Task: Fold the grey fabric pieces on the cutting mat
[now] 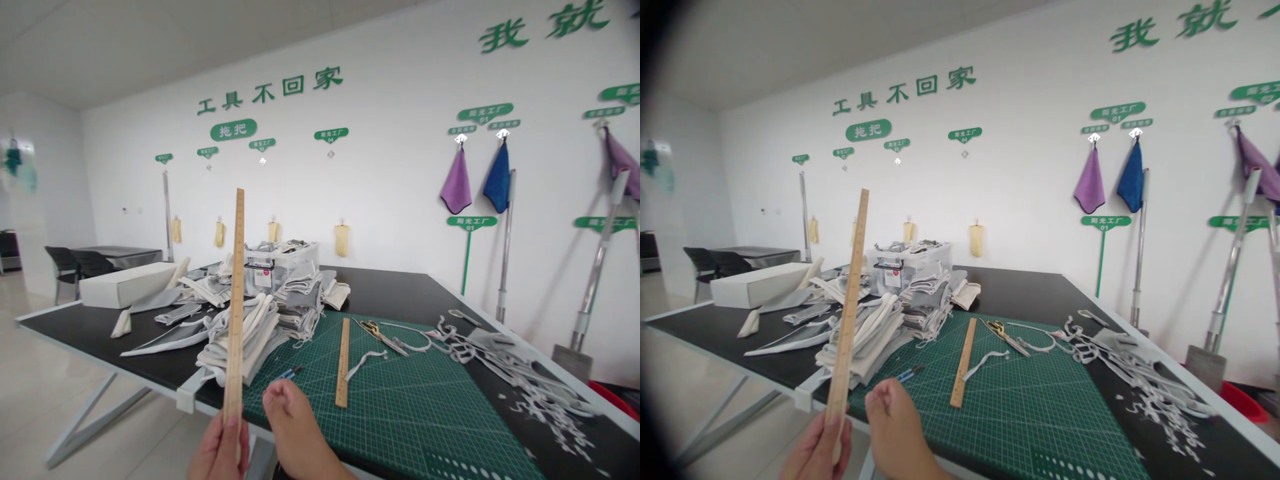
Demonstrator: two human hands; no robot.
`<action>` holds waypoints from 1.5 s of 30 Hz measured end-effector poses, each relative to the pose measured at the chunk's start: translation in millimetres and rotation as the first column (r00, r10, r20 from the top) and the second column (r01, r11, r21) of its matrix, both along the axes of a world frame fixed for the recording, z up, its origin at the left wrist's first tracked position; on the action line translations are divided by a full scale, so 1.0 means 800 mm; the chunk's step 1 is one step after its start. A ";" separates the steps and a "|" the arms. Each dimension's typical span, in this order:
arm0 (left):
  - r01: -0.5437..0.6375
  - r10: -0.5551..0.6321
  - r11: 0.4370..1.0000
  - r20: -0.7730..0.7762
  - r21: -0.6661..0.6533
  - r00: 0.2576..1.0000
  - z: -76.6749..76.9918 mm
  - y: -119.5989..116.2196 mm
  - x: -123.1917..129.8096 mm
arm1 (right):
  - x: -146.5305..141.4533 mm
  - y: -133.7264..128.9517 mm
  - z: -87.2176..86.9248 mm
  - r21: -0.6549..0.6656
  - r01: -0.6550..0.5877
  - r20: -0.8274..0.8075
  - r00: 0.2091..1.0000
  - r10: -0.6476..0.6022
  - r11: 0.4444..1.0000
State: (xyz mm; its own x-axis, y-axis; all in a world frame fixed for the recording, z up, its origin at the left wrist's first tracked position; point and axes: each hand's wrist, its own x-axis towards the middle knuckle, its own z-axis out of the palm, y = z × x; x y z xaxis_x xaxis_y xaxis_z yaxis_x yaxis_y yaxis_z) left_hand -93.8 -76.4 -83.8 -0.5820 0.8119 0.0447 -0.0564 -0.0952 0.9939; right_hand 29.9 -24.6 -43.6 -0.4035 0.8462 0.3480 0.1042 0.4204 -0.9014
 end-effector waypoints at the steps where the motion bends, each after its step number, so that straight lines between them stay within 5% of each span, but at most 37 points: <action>1: -0.121 0.121 0.993 -0.038 0.017 0.992 -0.002 0.000 -0.019 | 0.006 -0.001 -0.002 0.029 0.025 0.017 1.000 -0.025 0.999; 6: -0.398 0.307 0.913 -0.488 -0.093 0.817 0.009 -0.002 -0.103 | 0.037 -0.001 -0.037 0.295 0.149 0.137 0.971 -0.196 0.944; 11: -0.551 0.285 0.827 -0.757 -0.116 0.587 0.033 0.012 -0.146 | 0.064 0.024 -0.101 0.574 0.227 0.224 0.881 -0.418 0.787; 15: -0.556 0.220 0.816 -0.803 -0.160 0.554 0.027 0.034 -0.173 | 0.082 0.043 -0.132 0.692 0.305 0.257 0.743 -0.618 0.655; 18: -0.541 0.189 0.819 -0.800 -0.191 0.569 0.018 0.045 -0.191 | 0.087 0.051 -0.147 0.710 0.359 0.300 0.625 -0.720 0.606; 24: -0.541 0.114 0.806 -0.833 -0.241 0.542 0.006 0.060 -0.222 | 0.082 0.055 -0.164 0.711 0.384 0.339 0.546 -0.766 0.589; 31: -0.558 0.094 0.791 -0.850 -0.252 0.518 0.009 0.076 -0.244 | 0.075 0.047 -0.154 0.676 0.430 0.361 0.516 -0.777 0.599; 45: -0.588 0.152 0.774 -0.834 -0.232 0.530 0.021 0.073 -0.229 | 0.072 0.042 -0.151 0.668 0.458 0.294 0.562 -0.773 0.586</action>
